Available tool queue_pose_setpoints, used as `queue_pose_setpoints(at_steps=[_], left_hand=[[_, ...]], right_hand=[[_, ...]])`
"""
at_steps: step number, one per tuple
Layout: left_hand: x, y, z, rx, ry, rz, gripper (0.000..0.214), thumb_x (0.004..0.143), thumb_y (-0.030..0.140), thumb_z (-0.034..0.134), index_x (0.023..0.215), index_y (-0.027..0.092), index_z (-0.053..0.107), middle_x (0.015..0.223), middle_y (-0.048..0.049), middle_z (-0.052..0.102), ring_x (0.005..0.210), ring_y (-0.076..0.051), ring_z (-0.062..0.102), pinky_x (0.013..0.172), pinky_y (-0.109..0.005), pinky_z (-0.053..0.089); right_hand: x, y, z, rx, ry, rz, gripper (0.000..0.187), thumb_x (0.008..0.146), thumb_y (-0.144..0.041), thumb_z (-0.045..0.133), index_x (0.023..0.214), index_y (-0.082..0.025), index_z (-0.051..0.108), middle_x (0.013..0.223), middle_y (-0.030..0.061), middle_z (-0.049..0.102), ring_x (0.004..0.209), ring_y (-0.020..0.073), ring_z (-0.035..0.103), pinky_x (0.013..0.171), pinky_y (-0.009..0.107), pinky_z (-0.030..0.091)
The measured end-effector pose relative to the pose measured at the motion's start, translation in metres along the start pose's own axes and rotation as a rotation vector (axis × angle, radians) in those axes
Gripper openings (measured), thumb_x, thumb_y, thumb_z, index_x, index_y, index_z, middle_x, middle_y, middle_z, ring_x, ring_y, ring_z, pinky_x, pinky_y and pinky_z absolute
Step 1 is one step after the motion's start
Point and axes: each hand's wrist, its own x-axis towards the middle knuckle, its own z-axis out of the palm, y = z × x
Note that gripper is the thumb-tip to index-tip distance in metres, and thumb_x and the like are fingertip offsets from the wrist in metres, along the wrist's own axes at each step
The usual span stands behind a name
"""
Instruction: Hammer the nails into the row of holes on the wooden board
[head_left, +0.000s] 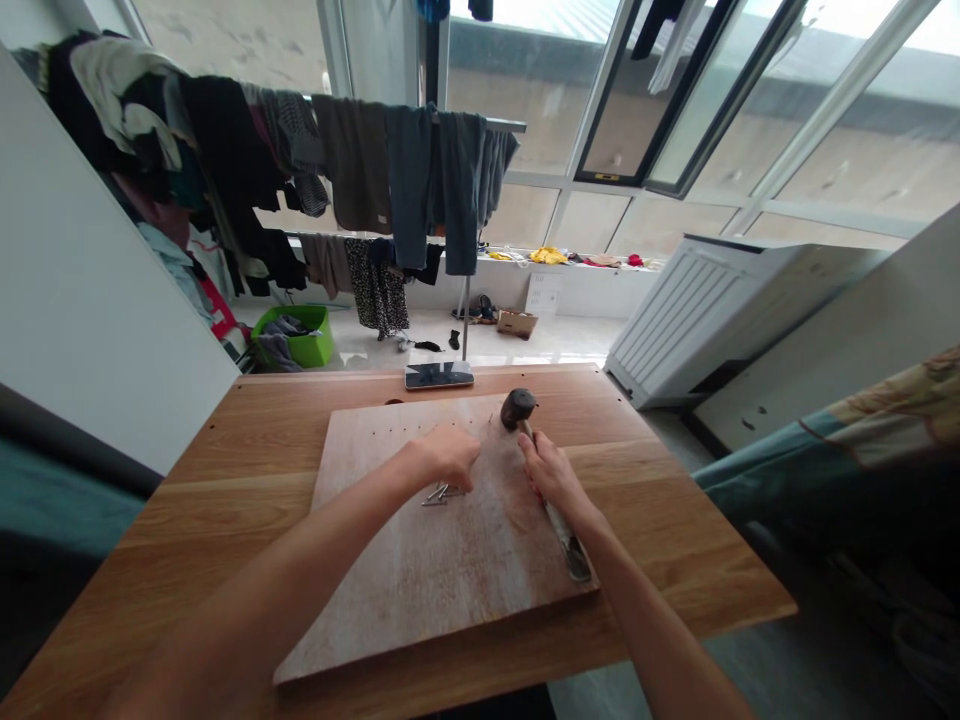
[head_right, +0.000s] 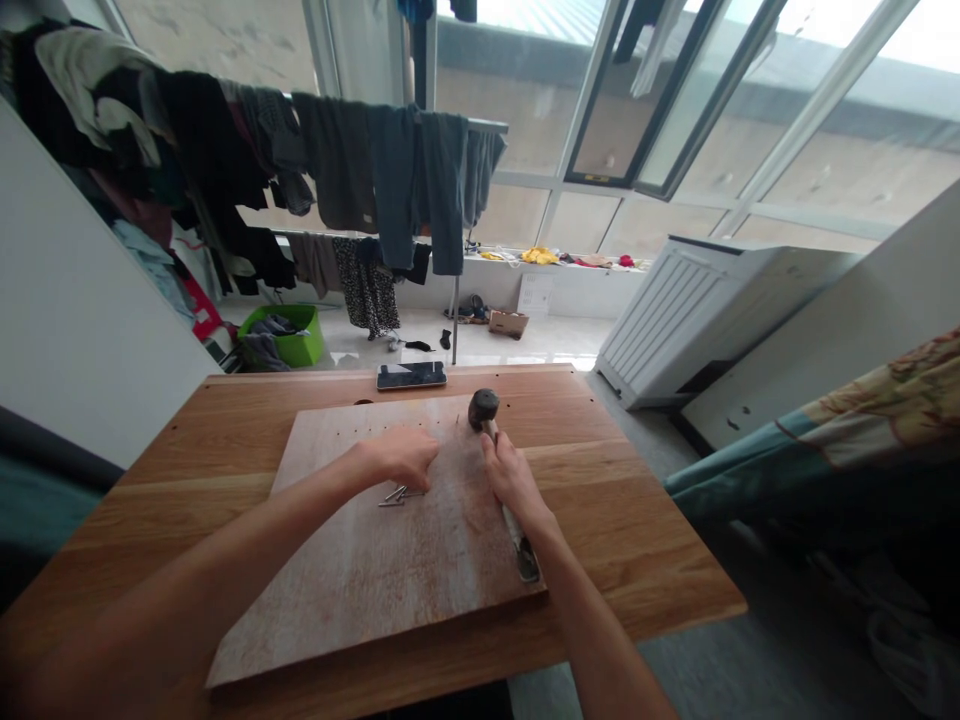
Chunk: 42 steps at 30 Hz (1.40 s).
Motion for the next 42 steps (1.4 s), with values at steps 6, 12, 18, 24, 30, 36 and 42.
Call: queue_pose_setpoints(at_steps=[6, 12, 18, 24, 30, 36, 42], left_hand=[[0.014, -0.022, -0.011, -0.208, 0.286, -0.014, 0.004, 0.069, 0.023, 0.07, 0.07, 0.02, 0.07, 0.073, 0.0004, 0.069, 0.068, -0.014, 0.064, 0.063, -0.021, 0.048], [0.024, -0.04, 0.007, -0.336, 0.584, -0.14, 0.015, 0.086, 0.023, 0.055, 0.088, 0.017, 0.069, 0.083, -0.0021, 0.069, 0.069, -0.013, 0.065, 0.065, -0.023, 0.051], [0.032, -0.044, 0.028, -0.338, 0.641, -0.128, 0.009, 0.081, 0.026, 0.067, 0.08, 0.019, 0.073, 0.085, -0.0002, 0.062, 0.067, -0.012, 0.06, 0.07, -0.025, 0.049], [0.03, -0.047, 0.033, -0.312, 0.627, -0.108, 0.009, 0.083, 0.024, 0.066, 0.081, 0.019, 0.073, 0.08, 0.0012, 0.06, 0.064, -0.011, 0.057, 0.067, -0.024, 0.046], [0.028, -0.046, 0.034, -0.27, 0.598, -0.11, 0.006, 0.082, 0.021, 0.07, 0.085, 0.016, 0.072, 0.085, -0.0002, 0.065, 0.068, -0.011, 0.059, 0.07, -0.026, 0.048], [0.028, -0.046, 0.034, -0.246, 0.516, -0.093, 0.019, 0.095, 0.033, 0.065, 0.095, 0.015, 0.067, 0.093, -0.0022, 0.069, 0.08, -0.015, 0.066, 0.077, -0.034, 0.057], [0.03, -0.052, 0.036, -0.231, 0.475, -0.097, 0.023, 0.097, 0.035, 0.062, 0.108, 0.015, 0.066, 0.104, -0.0048, 0.069, 0.087, -0.017, 0.068, 0.079, -0.037, 0.059]], right_hand=[[0.002, 0.001, 0.001, 0.013, -0.013, 0.01, 0.029, 0.101, -0.046, 0.036, 0.093, -0.023, 0.053, 0.06, -0.0022, 0.057, 0.049, 0.0174, 0.055, 0.05, 0.027, 0.038], [0.002, 0.001, 0.001, 0.019, -0.003, 0.021, 0.03, 0.102, -0.044, 0.036, 0.094, -0.022, 0.054, 0.058, -0.003, 0.055, 0.049, 0.0168, 0.054, 0.05, 0.026, 0.037], [0.002, 0.001, 0.0, 0.018, 0.003, 0.02, 0.03, 0.101, -0.046, 0.037, 0.095, -0.023, 0.056, 0.062, -0.0022, 0.057, 0.051, 0.0165, 0.055, 0.052, 0.026, 0.04], [0.0, 0.0, 0.0, 0.042, -0.004, 0.021, 0.03, 0.101, -0.046, 0.036, 0.091, -0.024, 0.052, 0.057, -0.0041, 0.053, 0.047, 0.0165, 0.053, 0.049, 0.026, 0.037], [0.0, -0.001, 0.0, 0.057, -0.006, 0.016, 0.026, 0.1, -0.044, 0.037, 0.087, -0.025, 0.048, 0.057, -0.0045, 0.052, 0.047, 0.0152, 0.051, 0.05, 0.026, 0.037], [0.001, 0.001, 0.0, 0.079, -0.011, 0.022, 0.027, 0.1, -0.045, 0.038, 0.089, -0.024, 0.05, 0.057, -0.0039, 0.053, 0.047, 0.0158, 0.053, 0.049, 0.026, 0.039], [-0.006, -0.01, -0.006, 0.172, -0.03, 0.018, 0.027, 0.1, -0.045, 0.038, 0.089, -0.023, 0.05, 0.054, -0.0069, 0.05, 0.037, 0.0109, 0.047, 0.039, 0.021, 0.038]])
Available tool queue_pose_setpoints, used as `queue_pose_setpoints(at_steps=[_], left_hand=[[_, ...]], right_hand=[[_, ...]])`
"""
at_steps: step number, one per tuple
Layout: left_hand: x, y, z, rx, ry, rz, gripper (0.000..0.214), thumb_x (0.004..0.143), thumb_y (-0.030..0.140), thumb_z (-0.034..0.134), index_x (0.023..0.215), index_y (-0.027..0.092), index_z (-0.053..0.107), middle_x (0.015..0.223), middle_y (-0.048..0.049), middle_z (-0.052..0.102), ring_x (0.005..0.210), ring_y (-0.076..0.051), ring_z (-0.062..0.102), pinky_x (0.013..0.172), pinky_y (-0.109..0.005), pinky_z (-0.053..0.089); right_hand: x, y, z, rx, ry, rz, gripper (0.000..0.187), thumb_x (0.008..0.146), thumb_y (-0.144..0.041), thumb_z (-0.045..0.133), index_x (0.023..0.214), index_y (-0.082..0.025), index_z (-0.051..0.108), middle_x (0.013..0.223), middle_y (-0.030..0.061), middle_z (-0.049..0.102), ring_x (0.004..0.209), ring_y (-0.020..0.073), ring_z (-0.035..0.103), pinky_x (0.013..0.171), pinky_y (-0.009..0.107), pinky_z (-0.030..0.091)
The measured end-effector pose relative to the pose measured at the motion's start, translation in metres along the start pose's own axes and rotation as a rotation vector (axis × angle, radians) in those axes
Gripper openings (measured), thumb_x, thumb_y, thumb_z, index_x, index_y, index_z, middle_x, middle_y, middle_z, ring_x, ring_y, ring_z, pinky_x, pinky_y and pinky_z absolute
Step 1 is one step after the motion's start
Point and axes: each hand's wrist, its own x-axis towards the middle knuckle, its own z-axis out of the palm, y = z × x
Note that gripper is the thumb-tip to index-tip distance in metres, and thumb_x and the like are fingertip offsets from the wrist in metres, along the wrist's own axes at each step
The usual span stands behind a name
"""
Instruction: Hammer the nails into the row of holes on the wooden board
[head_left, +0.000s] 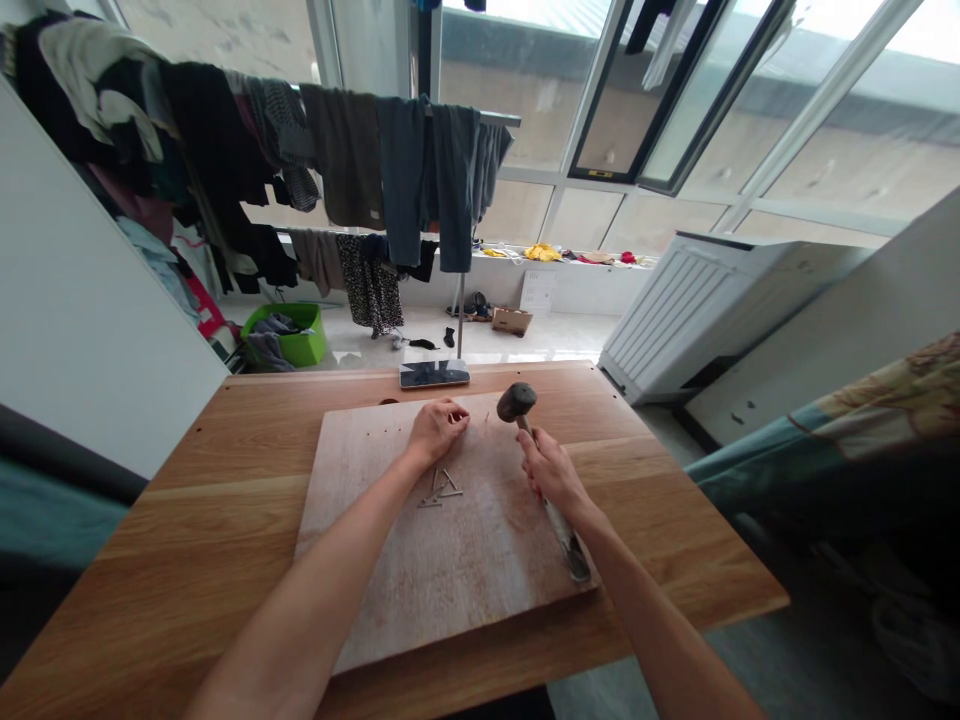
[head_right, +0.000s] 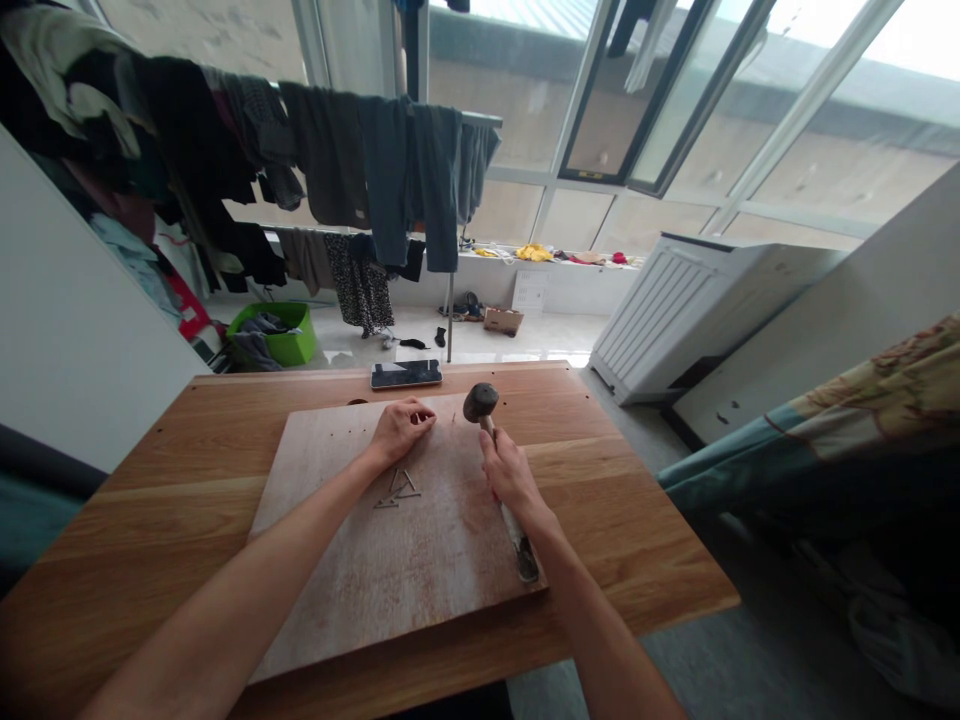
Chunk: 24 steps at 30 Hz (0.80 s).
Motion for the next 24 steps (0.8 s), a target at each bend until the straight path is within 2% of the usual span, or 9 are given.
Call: queue_pose_setpoints(at_steps=[3, 9, 14, 18, 22, 24], left_hand=[[0.001, -0.004, 0.002, 0.001, -0.015, -0.001, 0.025, 0.097, 0.035, 0.062, 0.112, 0.016, 0.065, 0.108, -0.0058, 0.069, 0.09, -0.018, 0.068, 0.081, -0.038, 0.059], [0.002, -0.007, 0.006, 0.01, -0.024, -0.001, 0.027, 0.098, 0.036, 0.062, 0.117, 0.017, 0.064, 0.116, -0.0073, 0.067, 0.096, -0.019, 0.067, 0.085, -0.04, 0.058], [0.002, -0.008, 0.005, 0.012, -0.031, 0.008, 0.028, 0.097, 0.036, 0.062, 0.119, 0.017, 0.064, 0.118, -0.0076, 0.067, 0.098, -0.02, 0.067, 0.085, -0.04, 0.058], [0.002, -0.009, 0.005, 0.009, -0.029, 0.011, 0.028, 0.097, 0.036, 0.062, 0.118, 0.017, 0.064, 0.118, -0.0077, 0.067, 0.098, -0.02, 0.067, 0.085, -0.04, 0.058], [0.003, -0.009, 0.006, 0.003, -0.023, 0.009, 0.027, 0.098, 0.036, 0.062, 0.118, 0.017, 0.064, 0.117, -0.0075, 0.067, 0.097, -0.019, 0.067, 0.085, -0.04, 0.058], [0.003, -0.01, 0.007, 0.001, -0.018, 0.007, 0.027, 0.097, 0.036, 0.062, 0.118, 0.017, 0.064, 0.117, -0.0075, 0.067, 0.097, -0.019, 0.067, 0.085, -0.04, 0.058]], right_hand=[[-0.005, -0.015, 0.0, 0.059, -0.032, -0.025, 0.028, 0.1, -0.046, 0.038, 0.094, -0.023, 0.051, 0.054, -0.0075, 0.048, 0.035, 0.0105, 0.046, 0.033, 0.02, 0.036], [-0.007, -0.038, 0.012, -0.018, -0.102, -0.118, 0.03, 0.099, -0.049, 0.039, 0.093, -0.023, 0.052, 0.058, -0.004, 0.052, 0.037, 0.0127, 0.051, 0.029, 0.02, 0.037], [-0.004, -0.034, 0.021, -0.079, -0.147, -0.11, 0.032, 0.1, -0.049, 0.038, 0.097, -0.022, 0.054, 0.059, -0.0028, 0.054, 0.038, 0.0122, 0.051, 0.032, 0.02, 0.035], [-0.006, -0.03, 0.021, -0.145, -0.078, -0.172, 0.035, 0.101, -0.048, 0.035, 0.1, -0.02, 0.056, 0.06, -0.0014, 0.056, 0.041, 0.0126, 0.051, 0.038, 0.022, 0.037], [-0.008, -0.03, 0.02, -0.188, -0.098, -0.168, 0.037, 0.102, -0.047, 0.034, 0.101, -0.019, 0.058, 0.063, 0.0005, 0.058, 0.042, 0.0133, 0.051, 0.042, 0.024, 0.038], [-0.009, -0.031, 0.02, -0.216, -0.066, -0.199, 0.037, 0.103, -0.046, 0.033, 0.103, -0.018, 0.058, 0.064, 0.0016, 0.06, 0.045, 0.0142, 0.053, 0.046, 0.025, 0.04]])
